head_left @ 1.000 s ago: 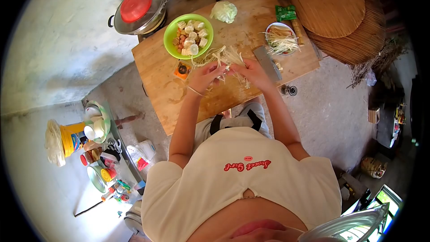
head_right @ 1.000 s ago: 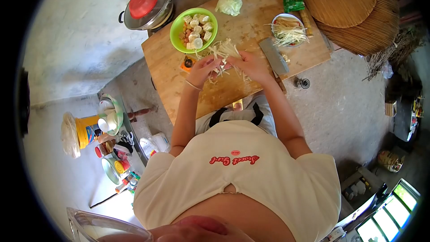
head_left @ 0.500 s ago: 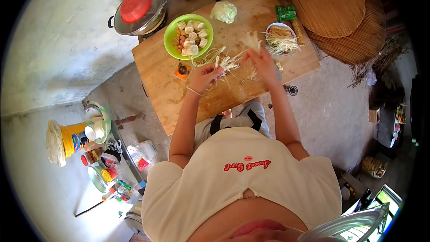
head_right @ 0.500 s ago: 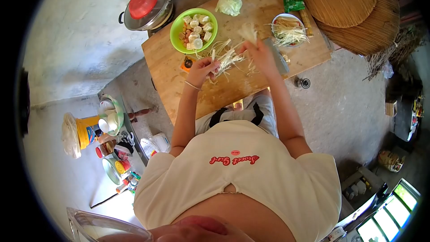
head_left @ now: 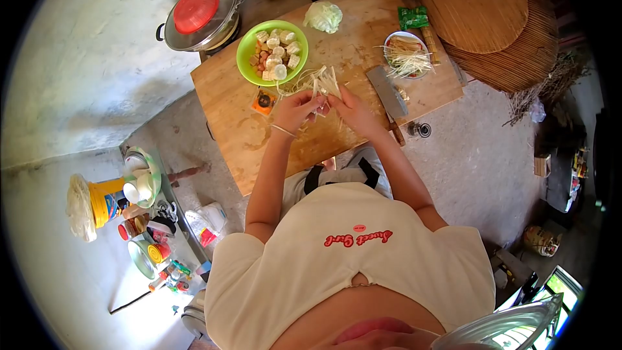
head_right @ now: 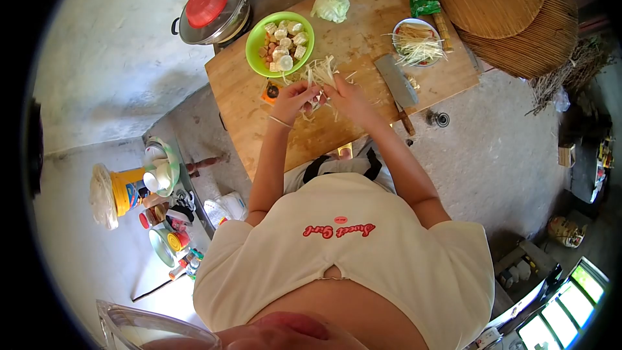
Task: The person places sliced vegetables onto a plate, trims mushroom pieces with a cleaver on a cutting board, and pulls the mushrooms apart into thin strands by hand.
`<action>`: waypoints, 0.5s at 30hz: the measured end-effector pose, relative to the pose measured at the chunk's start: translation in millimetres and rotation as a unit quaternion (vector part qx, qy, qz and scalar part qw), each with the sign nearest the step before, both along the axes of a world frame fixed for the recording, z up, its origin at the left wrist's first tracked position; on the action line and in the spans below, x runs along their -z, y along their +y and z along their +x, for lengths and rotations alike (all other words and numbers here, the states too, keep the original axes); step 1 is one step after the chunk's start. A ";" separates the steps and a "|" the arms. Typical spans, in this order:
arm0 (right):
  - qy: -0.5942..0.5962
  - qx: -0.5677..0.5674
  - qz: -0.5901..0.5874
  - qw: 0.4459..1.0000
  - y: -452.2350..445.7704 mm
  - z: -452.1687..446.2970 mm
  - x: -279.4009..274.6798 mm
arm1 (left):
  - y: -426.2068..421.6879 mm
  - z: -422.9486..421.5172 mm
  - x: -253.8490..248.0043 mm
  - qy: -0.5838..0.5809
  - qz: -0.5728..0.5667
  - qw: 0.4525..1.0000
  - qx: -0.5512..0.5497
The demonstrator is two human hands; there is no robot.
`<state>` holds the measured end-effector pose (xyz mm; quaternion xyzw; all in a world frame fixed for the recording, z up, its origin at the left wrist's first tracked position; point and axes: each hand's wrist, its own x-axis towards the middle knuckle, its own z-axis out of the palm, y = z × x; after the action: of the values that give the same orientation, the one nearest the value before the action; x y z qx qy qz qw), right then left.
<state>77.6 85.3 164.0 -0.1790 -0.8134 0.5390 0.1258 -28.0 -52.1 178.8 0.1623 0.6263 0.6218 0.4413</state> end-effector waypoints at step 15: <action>-0.022 -0.014 -0.215 0.976 6.6 1.2 -12.4 | -2.5 2.5 5.4 -0.135 0.093 0.985 -0.046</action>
<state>78.8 91.9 176.4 -0.2027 -0.6831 0.6991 0.0589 -25.5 -54.6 173.3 0.0884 0.5068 0.7132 0.4761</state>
